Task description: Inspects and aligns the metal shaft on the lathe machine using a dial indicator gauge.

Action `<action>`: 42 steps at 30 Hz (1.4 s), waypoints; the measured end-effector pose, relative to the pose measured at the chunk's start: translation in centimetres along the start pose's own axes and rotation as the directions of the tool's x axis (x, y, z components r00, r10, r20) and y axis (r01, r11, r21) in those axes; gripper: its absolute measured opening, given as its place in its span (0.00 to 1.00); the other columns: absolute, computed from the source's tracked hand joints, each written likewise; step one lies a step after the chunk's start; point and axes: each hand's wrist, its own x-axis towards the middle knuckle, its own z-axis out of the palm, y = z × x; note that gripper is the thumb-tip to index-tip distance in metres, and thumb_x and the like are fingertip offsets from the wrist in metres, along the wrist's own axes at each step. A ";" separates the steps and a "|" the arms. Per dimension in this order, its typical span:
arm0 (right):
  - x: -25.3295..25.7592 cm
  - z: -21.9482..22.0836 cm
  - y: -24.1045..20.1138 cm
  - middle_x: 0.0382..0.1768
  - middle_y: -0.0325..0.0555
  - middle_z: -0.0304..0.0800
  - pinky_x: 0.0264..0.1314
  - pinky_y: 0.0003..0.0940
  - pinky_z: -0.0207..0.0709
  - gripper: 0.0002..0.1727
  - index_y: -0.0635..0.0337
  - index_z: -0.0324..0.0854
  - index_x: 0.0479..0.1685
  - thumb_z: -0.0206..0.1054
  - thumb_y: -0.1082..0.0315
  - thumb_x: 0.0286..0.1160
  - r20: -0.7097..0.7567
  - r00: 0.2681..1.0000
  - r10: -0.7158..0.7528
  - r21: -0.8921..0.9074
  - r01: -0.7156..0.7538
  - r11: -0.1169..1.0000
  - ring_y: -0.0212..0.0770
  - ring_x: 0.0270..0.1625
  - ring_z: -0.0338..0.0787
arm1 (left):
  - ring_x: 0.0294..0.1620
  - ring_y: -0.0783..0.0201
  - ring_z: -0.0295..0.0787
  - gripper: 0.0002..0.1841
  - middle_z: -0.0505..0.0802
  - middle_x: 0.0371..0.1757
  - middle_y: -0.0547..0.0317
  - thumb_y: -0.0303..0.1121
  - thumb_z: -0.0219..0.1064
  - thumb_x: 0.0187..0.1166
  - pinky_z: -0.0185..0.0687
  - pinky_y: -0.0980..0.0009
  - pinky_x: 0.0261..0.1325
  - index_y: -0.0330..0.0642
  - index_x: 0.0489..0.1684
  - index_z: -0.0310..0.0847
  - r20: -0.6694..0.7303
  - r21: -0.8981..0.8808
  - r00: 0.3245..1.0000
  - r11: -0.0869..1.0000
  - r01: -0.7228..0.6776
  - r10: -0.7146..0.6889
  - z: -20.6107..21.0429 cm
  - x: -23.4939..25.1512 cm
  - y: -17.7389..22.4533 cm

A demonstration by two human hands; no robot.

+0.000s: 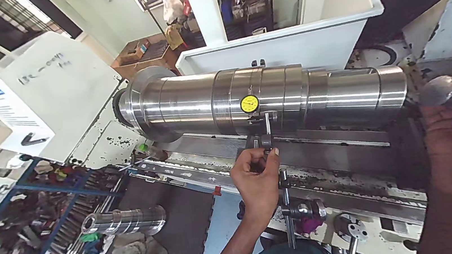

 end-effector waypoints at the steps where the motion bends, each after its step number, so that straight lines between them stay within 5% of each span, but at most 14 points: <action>1: 0.0 0.0 0.0 0.58 0.47 0.85 0.62 0.47 0.90 0.37 0.50 0.49 0.84 0.68 0.70 0.82 0.001 1.000 0.000 0.000 0.000 1.000 0.47 0.54 0.94 | 0.17 0.75 0.80 0.04 0.88 0.19 0.61 0.19 0.77 0.63 0.78 0.81 0.21 0.33 0.30 0.88 0.000 -0.001 1.000 1.000 -0.003 0.003 0.0 0.0 0.0; 26: 0.1 -0.3 0.2 0.57 0.45 0.85 0.63 0.44 0.90 0.36 0.51 0.49 0.85 0.66 0.70 0.84 0.013 1.000 0.004 -0.014 -0.004 1.000 0.44 0.54 0.94 | 0.19 0.75 0.80 0.06 0.87 0.21 0.61 0.22 0.79 0.64 0.79 0.81 0.23 0.32 0.33 0.88 0.022 -0.019 0.998 0.998 -0.066 0.067 -0.4 -0.2 -0.9; 34: 0.3 -0.5 0.3 0.56 0.45 0.86 0.62 0.46 0.90 0.36 0.50 0.49 0.85 0.67 0.70 0.83 0.042 0.999 -0.006 -0.029 0.007 1.000 0.45 0.52 0.94 | 0.22 0.76 0.82 0.03 0.89 0.24 0.60 0.22 0.70 0.75 0.81 0.81 0.28 0.32 0.34 0.87 0.126 -0.054 0.992 0.998 0.018 -0.011 -0.7 0.1 -0.4; 42: -0.2 -0.4 0.1 0.56 0.43 0.86 0.61 0.43 0.90 0.34 0.51 0.51 0.83 0.66 0.70 0.84 0.039 0.999 -0.005 -0.039 0.007 0.999 0.43 0.51 0.94 | 0.23 0.77 0.81 0.04 0.88 0.24 0.62 0.21 0.67 0.75 0.79 0.82 0.29 0.31 0.36 0.88 0.169 -0.143 0.981 0.982 0.121 -0.096 -1.2 0.1 -0.2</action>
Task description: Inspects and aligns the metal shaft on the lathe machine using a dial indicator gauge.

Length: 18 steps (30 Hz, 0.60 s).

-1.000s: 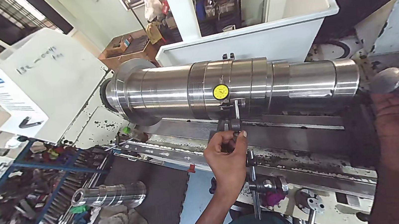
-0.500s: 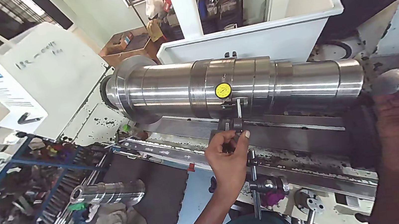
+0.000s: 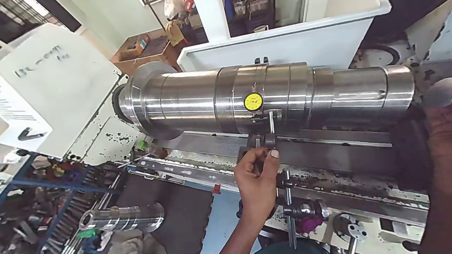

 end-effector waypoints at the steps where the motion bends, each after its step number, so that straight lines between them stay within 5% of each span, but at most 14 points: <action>1: 0.1 -0.2 0.1 0.56 0.44 0.86 0.62 0.44 0.90 0.34 0.51 0.50 0.84 0.66 0.70 0.83 0.012 1.000 -0.005 0.002 0.005 1.000 0.44 0.52 0.94 | 0.23 0.77 0.81 0.04 0.88 0.24 0.62 0.21 0.67 0.75 0.79 0.82 0.29 0.31 0.36 0.88 0.003 -0.010 1.000 1.000 0.009 -0.009 0.0 0.0 0.0; 11: 0.1 0.0 -0.1 0.56 0.43 0.85 0.62 0.44 0.89 0.33 0.51 0.51 0.83 0.65 0.67 0.85 0.003 1.000 -0.001 -0.018 0.001 1.000 0.43 0.51 0.94 | 0.22 0.78 0.79 0.09 0.87 0.25 0.63 0.23 0.60 0.81 0.76 0.82 0.29 0.33 0.36 0.87 0.081 -0.062 0.996 0.997 0.047 -0.042 -0.4 0.4 -0.2; 18: 0.4 -0.4 0.3 0.59 0.45 0.85 0.65 0.46 0.88 0.35 0.51 0.50 0.85 0.66 0.67 0.85 -0.003 1.000 0.003 -0.010 -0.003 1.000 0.45 0.55 0.93 | 0.21 0.76 0.78 0.04 0.86 0.22 0.62 0.21 0.67 0.76 0.76 0.81 0.27 0.33 0.34 0.87 0.054 -0.049 0.998 0.998 0.046 -0.044 -0.4 0.4 -0.2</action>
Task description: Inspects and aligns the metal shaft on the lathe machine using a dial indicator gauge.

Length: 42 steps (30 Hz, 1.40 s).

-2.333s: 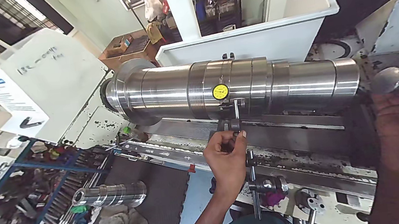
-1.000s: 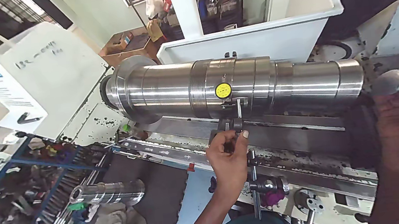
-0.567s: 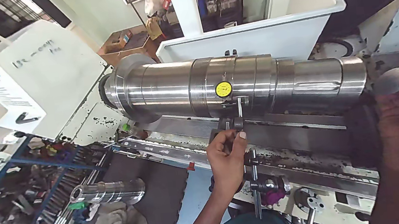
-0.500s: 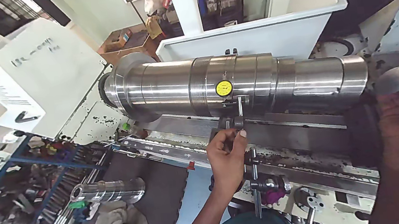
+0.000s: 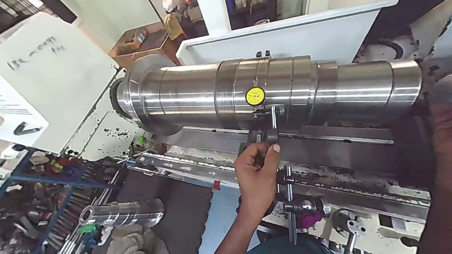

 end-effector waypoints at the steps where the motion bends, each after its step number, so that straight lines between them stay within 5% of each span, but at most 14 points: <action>1: 0.0 0.0 0.0 0.59 0.45 0.85 0.65 0.46 0.88 0.35 0.51 0.50 0.85 0.66 0.67 0.84 -0.004 1.000 0.002 0.001 -0.002 1.000 0.45 0.55 0.93 | 0.20 0.75 0.78 0.03 0.86 0.22 0.62 0.21 0.68 0.75 0.76 0.80 0.27 0.33 0.34 0.87 -0.010 0.000 1.000 1.000 0.004 -0.004 0.0 0.0 0.0; 20: 0.0 0.2 -0.2 0.59 0.46 0.85 0.65 0.48 0.89 0.34 0.51 0.50 0.84 0.65 0.70 0.84 -0.011 1.000 -0.004 0.040 0.004 0.999 0.47 0.55 0.93 | 0.15 0.73 0.75 0.04 0.82 0.16 0.61 0.19 0.76 0.63 0.73 0.79 0.20 0.34 0.27 0.87 -0.150 0.076 0.988 0.997 -0.023 0.034 1.1 -0.1 0.5; 42: -0.4 0.8 -0.7 0.59 0.47 0.86 0.65 0.47 0.89 0.35 0.50 0.48 0.86 0.64 0.71 0.86 -0.004 1.000 0.014 0.038 -0.014 0.999 0.47 0.56 0.94 | 0.13 0.74 0.74 0.04 0.82 0.14 0.62 0.19 0.76 0.61 0.71 0.79 0.16 0.35 0.26 0.88 -0.194 0.130 0.977 0.989 -0.068 0.092 1.5 -0.2 0.4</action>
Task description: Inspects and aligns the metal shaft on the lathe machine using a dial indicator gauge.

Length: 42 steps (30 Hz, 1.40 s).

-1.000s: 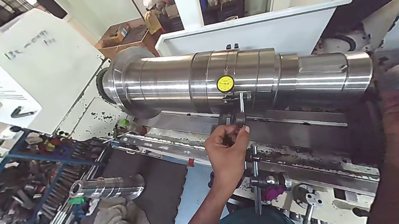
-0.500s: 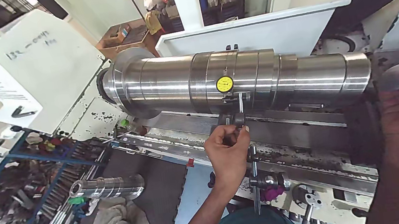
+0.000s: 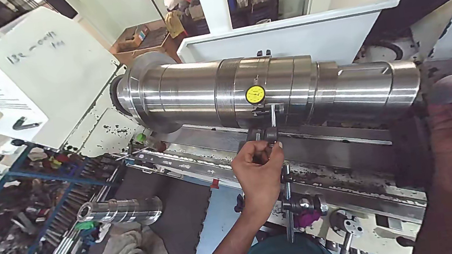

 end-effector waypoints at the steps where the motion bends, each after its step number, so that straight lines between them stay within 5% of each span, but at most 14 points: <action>1: 0.0 -0.1 0.1 0.59 0.47 0.85 0.65 0.47 0.89 0.35 0.50 0.47 0.86 0.64 0.71 0.86 0.008 1.000 -0.002 -0.002 0.002 1.000 0.47 0.56 0.94 | 0.13 0.74 0.74 0.04 0.82 0.14 0.62 0.19 0.76 0.61 0.71 0.80 0.16 0.36 0.25 0.88 -0.003 0.003 1.000 1.000 -0.003 0.003 0.0 0.0 0.0; 27: -0.1 -0.1 0.1 0.60 0.48 0.85 0.67 0.48 0.88 0.35 0.52 0.49 0.85 0.64 0.71 0.85 -0.005 1.000 -0.002 -0.004 0.002 1.000 0.48 0.57 0.93 | 0.20 0.74 0.82 0.03 0.89 0.24 0.59 0.22 0.72 0.71 0.82 0.79 0.24 0.32 0.36 0.90 0.054 0.014 0.996 0.998 -0.065 0.064 -0.4 -0.5 -0.5; 42: -0.2 0.0 0.0 0.59 0.45 0.84 0.62 0.45 0.89 0.34 0.49 0.48 0.84 0.65 0.70 0.85 -0.014 1.000 -0.008 -0.014 0.008 1.000 0.44 0.53 0.93 | 0.15 0.75 0.76 0.01 0.85 0.18 0.63 0.22 0.73 0.68 0.75 0.80 0.18 0.34 0.32 0.89 0.046 0.074 0.997 0.996 -0.057 0.054 -0.3 -0.2 -0.1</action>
